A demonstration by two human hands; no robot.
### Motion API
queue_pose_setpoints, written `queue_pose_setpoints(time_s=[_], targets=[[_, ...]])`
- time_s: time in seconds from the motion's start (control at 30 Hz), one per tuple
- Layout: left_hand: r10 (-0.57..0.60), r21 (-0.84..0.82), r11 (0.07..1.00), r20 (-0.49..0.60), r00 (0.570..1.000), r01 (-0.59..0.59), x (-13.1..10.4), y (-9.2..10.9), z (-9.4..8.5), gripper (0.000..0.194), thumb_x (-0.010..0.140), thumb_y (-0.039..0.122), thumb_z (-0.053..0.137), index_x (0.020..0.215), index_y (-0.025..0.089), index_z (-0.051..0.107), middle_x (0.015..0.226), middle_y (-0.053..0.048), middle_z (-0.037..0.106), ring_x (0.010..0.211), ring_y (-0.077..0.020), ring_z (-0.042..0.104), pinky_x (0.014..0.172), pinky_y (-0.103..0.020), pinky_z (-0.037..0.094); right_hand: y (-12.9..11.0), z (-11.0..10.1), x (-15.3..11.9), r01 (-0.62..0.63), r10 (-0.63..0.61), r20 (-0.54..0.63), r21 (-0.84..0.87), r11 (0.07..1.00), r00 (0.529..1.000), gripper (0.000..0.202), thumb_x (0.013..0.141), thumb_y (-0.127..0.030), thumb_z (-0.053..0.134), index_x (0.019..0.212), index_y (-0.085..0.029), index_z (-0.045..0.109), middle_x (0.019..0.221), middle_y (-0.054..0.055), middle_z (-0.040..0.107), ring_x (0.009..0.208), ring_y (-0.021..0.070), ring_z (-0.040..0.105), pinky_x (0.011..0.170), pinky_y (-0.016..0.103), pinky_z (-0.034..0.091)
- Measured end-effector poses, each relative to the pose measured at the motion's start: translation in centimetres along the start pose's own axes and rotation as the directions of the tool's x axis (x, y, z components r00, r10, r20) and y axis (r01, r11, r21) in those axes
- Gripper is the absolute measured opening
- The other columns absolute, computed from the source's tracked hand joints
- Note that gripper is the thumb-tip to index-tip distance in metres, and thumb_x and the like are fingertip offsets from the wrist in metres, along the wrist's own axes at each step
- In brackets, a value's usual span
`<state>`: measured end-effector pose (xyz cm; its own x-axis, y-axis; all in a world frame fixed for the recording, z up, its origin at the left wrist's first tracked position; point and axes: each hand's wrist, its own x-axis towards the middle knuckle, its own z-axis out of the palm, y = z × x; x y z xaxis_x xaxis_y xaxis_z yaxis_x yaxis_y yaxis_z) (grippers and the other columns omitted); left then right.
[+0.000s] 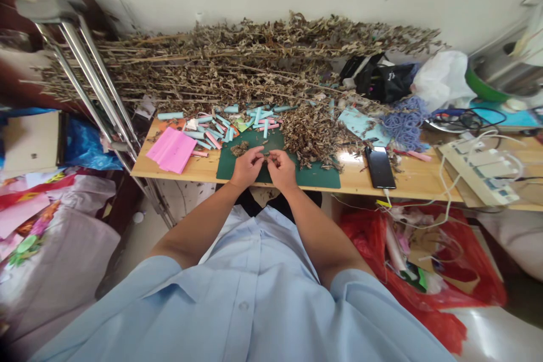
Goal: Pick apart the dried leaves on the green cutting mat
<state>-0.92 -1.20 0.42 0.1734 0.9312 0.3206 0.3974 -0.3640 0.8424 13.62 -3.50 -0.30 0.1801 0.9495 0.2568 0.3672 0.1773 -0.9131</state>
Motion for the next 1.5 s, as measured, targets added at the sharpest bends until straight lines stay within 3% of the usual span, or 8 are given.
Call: queue_pose_setpoints(time_s=[0.5,0.83,1.3,1.5], targets=[[-0.045,0.000,0.999,-0.016,0.999,0.045,0.05,0.20,-0.09,0.035,0.088,0.018,0.059,0.123,0.016,0.063,0.098,-0.006,0.075,0.090,-0.0149,0.070,0.088,-0.028,0.054,0.00,-0.02,-0.08,0.012,-0.012,-0.026,-0.004,1.000,1.000,0.030,0.088,-0.041,0.059,0.107,-0.018,0.062,0.094,0.007,0.071,0.069,0.0153,0.061,0.071,0.031,0.053],[-0.049,0.019,0.999,-0.014,0.999,0.049,0.12,-0.13,0.05,0.032,0.086,0.017,0.060,0.118,0.016,0.066,0.094,-0.006,0.075,0.084,-0.0152,0.070,0.084,-0.028,0.055,0.18,0.09,-0.74,0.166,-0.171,-0.009,-0.193,0.967,0.985,0.024,0.091,-0.035,0.054,0.109,-0.023,0.064,0.097,0.006,0.071,0.071,0.0179,0.063,0.078,0.035,0.053],[-0.020,0.071,0.997,-0.004,1.000,0.020,0.15,-0.29,0.05,0.034,0.086,0.014,0.056,0.119,0.017,0.064,0.094,-0.005,0.073,0.087,-0.0152,0.068,0.086,-0.028,0.053,0.14,0.05,-0.52,0.119,-0.124,-0.018,-0.165,0.979,0.992,0.024,0.089,-0.033,0.055,0.108,-0.021,0.062,0.093,0.006,0.070,0.067,0.0163,0.061,0.073,0.033,0.053],[-0.001,0.008,1.000,-0.013,1.000,0.002,0.17,-0.31,0.17,0.037,0.084,0.014,0.059,0.121,0.017,0.062,0.099,-0.006,0.072,0.088,-0.0148,0.067,0.089,-0.030,0.053,-0.02,0.02,-0.43,0.096,-0.099,-0.021,-0.134,0.986,0.995,0.023,0.089,-0.035,0.056,0.106,-0.020,0.062,0.093,0.006,0.071,0.068,0.0162,0.062,0.073,0.033,0.053]])
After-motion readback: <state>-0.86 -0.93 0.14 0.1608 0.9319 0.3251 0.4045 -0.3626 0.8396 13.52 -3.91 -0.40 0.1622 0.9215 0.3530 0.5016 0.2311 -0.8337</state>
